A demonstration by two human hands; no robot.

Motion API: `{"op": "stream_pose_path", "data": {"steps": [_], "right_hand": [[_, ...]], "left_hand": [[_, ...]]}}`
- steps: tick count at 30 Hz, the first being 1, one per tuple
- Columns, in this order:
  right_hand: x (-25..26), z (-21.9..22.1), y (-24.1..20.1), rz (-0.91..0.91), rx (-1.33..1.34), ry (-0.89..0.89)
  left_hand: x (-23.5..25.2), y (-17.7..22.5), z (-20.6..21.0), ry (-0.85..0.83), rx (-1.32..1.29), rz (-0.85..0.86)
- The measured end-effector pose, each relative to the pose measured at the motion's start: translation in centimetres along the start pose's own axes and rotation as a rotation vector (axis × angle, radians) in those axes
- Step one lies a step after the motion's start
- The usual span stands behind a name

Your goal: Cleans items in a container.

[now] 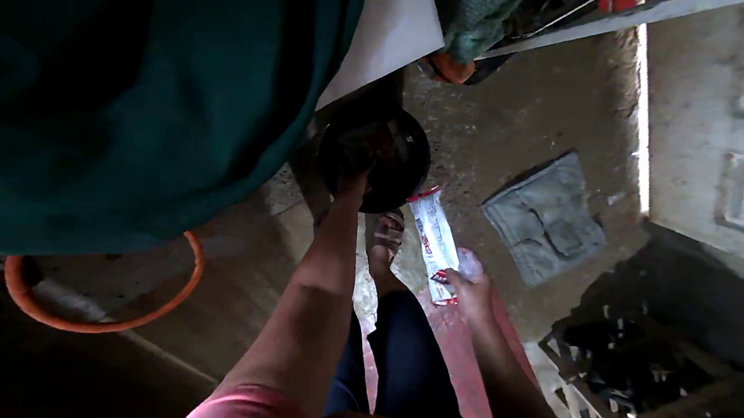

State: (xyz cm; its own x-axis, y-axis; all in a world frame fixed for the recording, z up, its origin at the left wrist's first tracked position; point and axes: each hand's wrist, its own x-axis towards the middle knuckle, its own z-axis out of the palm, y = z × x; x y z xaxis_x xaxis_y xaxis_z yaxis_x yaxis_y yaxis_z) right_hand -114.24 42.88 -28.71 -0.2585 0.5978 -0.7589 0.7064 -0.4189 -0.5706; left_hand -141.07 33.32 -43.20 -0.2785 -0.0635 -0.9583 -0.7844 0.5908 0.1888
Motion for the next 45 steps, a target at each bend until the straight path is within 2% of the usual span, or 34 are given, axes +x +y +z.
{"op": "stream_pose_path", "data": {"steps": [4, 6, 9, 13, 16, 21, 25, 27, 32, 35, 37, 40, 41, 45], "right_hand": [[-0.3, -0.1, -0.9, -0.174, -0.054, -0.036], [0.2, 0.2, -2.2, -0.194, -0.119, -0.068], [1.9, 0.9, -4.2, -0.240, -0.305, -0.129], [4.3, 3.6, -7.1, -0.257, -0.617, -0.296], [5.4, 6.7, -8.5, -0.214, -0.768, -0.364], [7.1, 12.5, -8.8, -0.171, -0.844, -0.360], [9.7, 17.6, -9.0, -0.133, -0.798, -0.404], [11.9, 20.0, -8.6, -0.098, -0.688, -0.444], [14.5, 25.3, -6.3, 0.280, -0.138, -0.340], [14.3, 26.6, -6.9, 0.422, -0.054, -0.228], [13.8, 26.4, -7.7, 0.313, -0.301, -0.267], [13.7, 25.9, -6.6, -0.043, -0.707, -0.464], [13.9, 25.9, -6.4, -0.099, -0.772, -0.517], [13.5, 25.9, -6.4, -0.119, -0.837, -0.618]], "left_hand": [[-1.7, -2.2, -1.3, 0.331, 0.037, 0.232], [-2.2, -3.9, -2.3, 0.401, -0.001, 0.329], [-3.7, -4.6, -3.5, 0.392, -0.062, 0.300], [-5.7, -4.5, -4.7, 0.337, 0.033, 0.245], [-5.6, -5.5, -5.3, 0.306, 0.031, 0.281], [-3.9, -6.8, -5.4, 0.236, 0.058, 0.392], [-4.0, -6.3, -4.9, 0.137, 0.124, 0.514], [-4.0, -6.0, -4.9, 0.140, 0.115, 0.496], [-3.9, -6.0, -6.1, 0.207, 0.043, 0.495], [-4.6, -6.3, -6.7, 0.107, 0.004, 0.514], [-5.3, -6.4, -6.5, 0.042, -0.048, 0.529], [-5.7, -6.6, -6.5, 0.006, -0.142, 0.548], [-5.7, -6.5, -6.6, 0.014, -0.148, 0.546], [-4.9, -6.0, -7.0, 0.024, -0.096, 0.539]]}}
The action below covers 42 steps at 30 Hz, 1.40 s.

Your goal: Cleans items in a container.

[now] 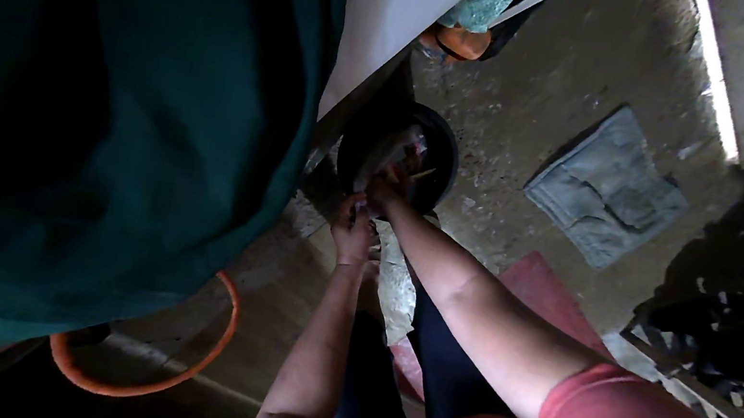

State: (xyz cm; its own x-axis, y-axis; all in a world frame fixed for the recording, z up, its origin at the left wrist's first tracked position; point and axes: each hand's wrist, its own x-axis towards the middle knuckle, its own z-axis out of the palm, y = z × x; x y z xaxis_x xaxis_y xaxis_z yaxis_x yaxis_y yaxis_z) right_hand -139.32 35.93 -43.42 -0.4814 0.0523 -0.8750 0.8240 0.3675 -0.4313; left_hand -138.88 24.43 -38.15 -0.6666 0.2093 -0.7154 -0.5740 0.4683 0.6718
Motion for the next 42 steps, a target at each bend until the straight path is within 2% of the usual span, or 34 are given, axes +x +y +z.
{"op": "stream_pose_path", "data": {"steps": [4, 6, 8, 11, 13, 19, 24, 26, 30, 32, 35, 37, 42], "right_hand": [[0.5, 1.9, 0.6, 0.045, 0.058, 0.255], [0.4, 2.2, 1.6, 0.037, 0.162, 0.278], [-0.1, 3.3, 3.3, -0.063, 0.230, 0.277], [-2.0, 2.5, 2.6, -0.124, -0.057, 0.242], [-3.1, 2.2, 2.0, -0.142, -0.209, 0.294], [-6.4, 0.5, 0.2, -0.175, -0.281, 0.288], [-7.6, -1.8, 0.0, -0.287, -0.300, 0.190], [-7.4, -2.3, 0.4, -0.364, -0.300, 0.251], [-4.7, -3.2, 2.0, -0.508, -0.292, 0.491], [-2.7, -4.2, 2.8, -0.433, -0.219, 0.583], [0.6, -6.7, 3.4, -0.037, -0.173, 0.472], [3.1, -7.4, 4.6, 0.140, -0.154, 0.385], [4.3, -7.8, 6.5, 0.116, -0.327, 0.232]], "left_hand": [[0.1, 0.1, 0.1, 0.051, 0.033, -0.015], [-0.1, 0.4, 0.2, 0.099, 0.023, -0.050], [0.0, 0.1, -0.1, 0.122, -0.027, -0.073], [0.1, -0.4, -0.3, 0.131, -0.068, -0.079], [0.1, -0.7, -0.3, 0.150, -0.073, -0.088], [0.1, -1.9, -0.3, 0.182, -0.142, -0.087], [-0.1, -2.3, -0.6, 0.168, -0.089, -0.126], [-0.3, -2.7, -0.8, 0.145, -0.033, -0.132], [-0.6, -3.7, -1.2, 0.085, 0.109, -0.126], [-1.1, -4.2, -1.1, 0.052, 0.147, -0.146], [-1.8, -5.6, -1.3, 0.017, 0.169, -0.154], [-2.2, -6.7, -1.6, 0.010, 0.174, -0.139], [-2.8, -7.8, -2.2, 0.000, 0.221, -0.128]]}}
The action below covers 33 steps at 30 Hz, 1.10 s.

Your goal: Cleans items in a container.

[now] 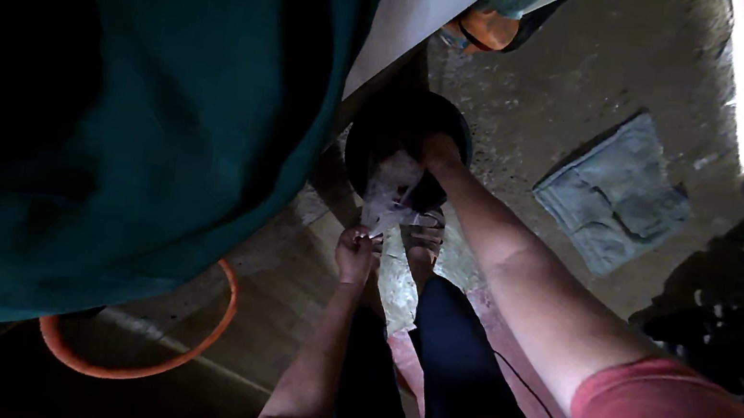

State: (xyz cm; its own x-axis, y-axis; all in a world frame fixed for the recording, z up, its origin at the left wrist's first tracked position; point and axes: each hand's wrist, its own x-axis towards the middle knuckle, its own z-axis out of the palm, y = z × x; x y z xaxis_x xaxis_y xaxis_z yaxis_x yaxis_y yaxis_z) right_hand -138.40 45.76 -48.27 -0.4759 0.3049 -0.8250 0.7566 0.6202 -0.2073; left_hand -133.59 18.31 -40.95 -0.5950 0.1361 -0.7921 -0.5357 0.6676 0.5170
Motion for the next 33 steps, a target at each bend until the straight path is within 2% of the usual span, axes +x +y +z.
{"op": "stream_pose_path", "data": {"steps": [2, 5, 6, 7, 9, 12, 13, 16, 18, 22, 25, 27, 30, 33], "right_hand": [[-0.7, 0.4, 0.7, -0.099, -0.030, 0.146], [-2.8, 1.7, 1.1, -0.408, 0.043, 0.459], [-3.6, 2.2, 0.8, -0.513, 0.066, 0.490], [-4.7, 2.5, 0.3, -0.604, 0.075, 0.451], [-6.2, 3.6, -0.7, -0.694, 0.026, 0.204], [-6.6, 5.8, -1.9, -0.605, -0.115, -0.062], [-6.1, 6.3, -2.0, -0.540, -0.145, -0.092], [-4.9, 7.0, -2.4, -0.432, -0.183, -0.017], [-5.1, 6.8, -2.8, -0.422, -0.156, 0.042], [-7.7, 4.3, -3.7, -0.360, -0.076, -0.005], [-8.1, 3.6, -2.5, -0.357, -0.051, 0.167], [-7.3, 3.1, -1.9, -0.194, -0.035, 0.198], [-5.3, 1.6, -1.3, 0.115, 0.027, 0.089], [-4.7, 0.4, 0.5, 0.191, 0.147, 0.078]], "left_hand": [[0.0, 0.2, 0.0, 0.011, 0.014, -0.007], [0.2, 0.8, 0.3, 0.028, -0.015, 0.004], [0.2, 1.2, 0.4, 0.028, -0.032, -0.001], [0.1, 1.7, 0.6, 0.030, -0.050, -0.002], [0.0, 2.4, 0.9, 0.041, -0.107, 0.024], [-0.4, 3.0, 1.3, 0.055, -0.209, 0.156], [-0.5, 3.1, 1.4, 0.047, -0.220, 0.204], [-0.5, 2.9, 1.7, 0.030, -0.153, 0.259], [-0.4, 2.9, 1.4, 0.015, -0.119, 0.216], [0.1, 3.1, 1.1, 0.048, -0.114, 0.142], [0.3, 2.8, 0.7, 0.046, -0.094, 0.130], [0.2, 2.7, 0.8, 0.029, -0.071, 0.126], [-0.3, 3.0, 0.9, 0.030, -0.047, 0.125], [-0.2, 2.8, 0.4, 0.078, -0.017, 0.080]]}}
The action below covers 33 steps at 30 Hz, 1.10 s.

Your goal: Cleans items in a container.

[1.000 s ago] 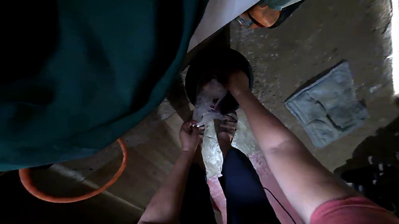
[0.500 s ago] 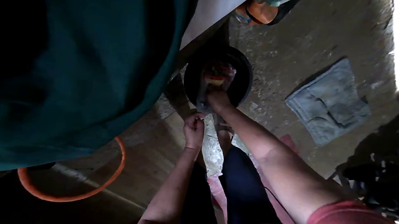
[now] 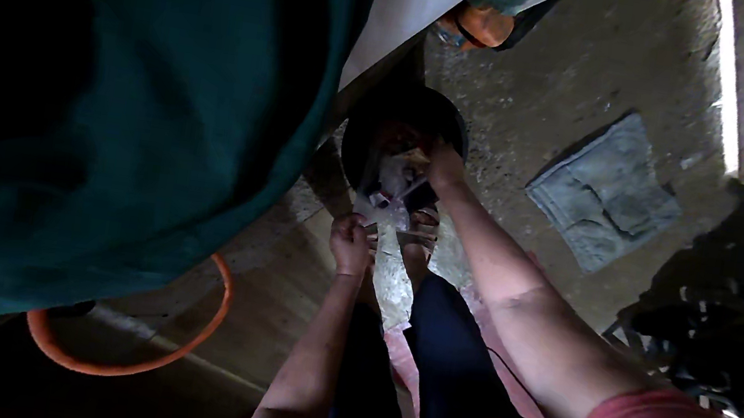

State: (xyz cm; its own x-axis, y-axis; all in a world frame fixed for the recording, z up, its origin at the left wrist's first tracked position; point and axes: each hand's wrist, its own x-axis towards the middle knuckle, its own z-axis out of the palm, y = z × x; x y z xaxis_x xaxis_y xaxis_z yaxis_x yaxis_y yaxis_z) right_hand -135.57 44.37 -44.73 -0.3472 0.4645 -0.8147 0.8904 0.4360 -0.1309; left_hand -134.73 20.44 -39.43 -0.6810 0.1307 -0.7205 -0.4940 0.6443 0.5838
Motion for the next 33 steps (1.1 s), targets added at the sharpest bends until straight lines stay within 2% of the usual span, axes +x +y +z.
{"op": "stream_pose_path", "data": {"steps": [5, 9, 11, 14, 16, 20, 23, 25, 28, 33], "right_hand": [[-0.9, -1.9, 2.2, -0.122, 0.070, 0.106], [-3.0, -2.0, 1.6, -0.209, -0.067, 0.120], [-3.8, -0.6, 1.0, -0.363, -0.164, 0.064], [-4.5, 2.2, 0.2, -0.710, -0.256, -0.060], [-4.6, 3.7, -0.4, -0.796, -0.276, -0.129], [-3.5, 4.0, -1.3, -0.686, -0.274, -0.216], [-3.6, 2.7, -1.2, -0.619, -0.223, -0.238], [-3.0, 1.6, 0.2, -0.526, -0.079, -0.250], [-2.5, -0.9, 4.2, -0.347, 0.123, -0.139], [-4.7, -4.0, 7.7, -0.173, 0.189, 0.194]], "left_hand": [[0.4, -0.4, -0.6, 0.050, 0.058, 0.060], [0.3, 0.5, 0.3, 0.034, 0.009, 0.039], [0.4, 0.8, 1.1, -0.004, -0.030, 0.053], [0.8, 0.6, 2.0, -0.034, -0.102, 0.081], [0.8, 0.5, 2.2, -0.064, -0.091, 0.107], [1.7, 0.6, 2.4, -0.111, 0.264, 0.328], [3.3, 1.5, 3.6, -0.163, 0.459, 0.355], [4.4, 2.1, 4.8, -0.199, 0.513, 0.363], [5.1, 2.1, 7.0, -0.321, 0.636, 0.388], [4.8, 2.6, 11.3, -0.378, 0.876, 0.546]]}}
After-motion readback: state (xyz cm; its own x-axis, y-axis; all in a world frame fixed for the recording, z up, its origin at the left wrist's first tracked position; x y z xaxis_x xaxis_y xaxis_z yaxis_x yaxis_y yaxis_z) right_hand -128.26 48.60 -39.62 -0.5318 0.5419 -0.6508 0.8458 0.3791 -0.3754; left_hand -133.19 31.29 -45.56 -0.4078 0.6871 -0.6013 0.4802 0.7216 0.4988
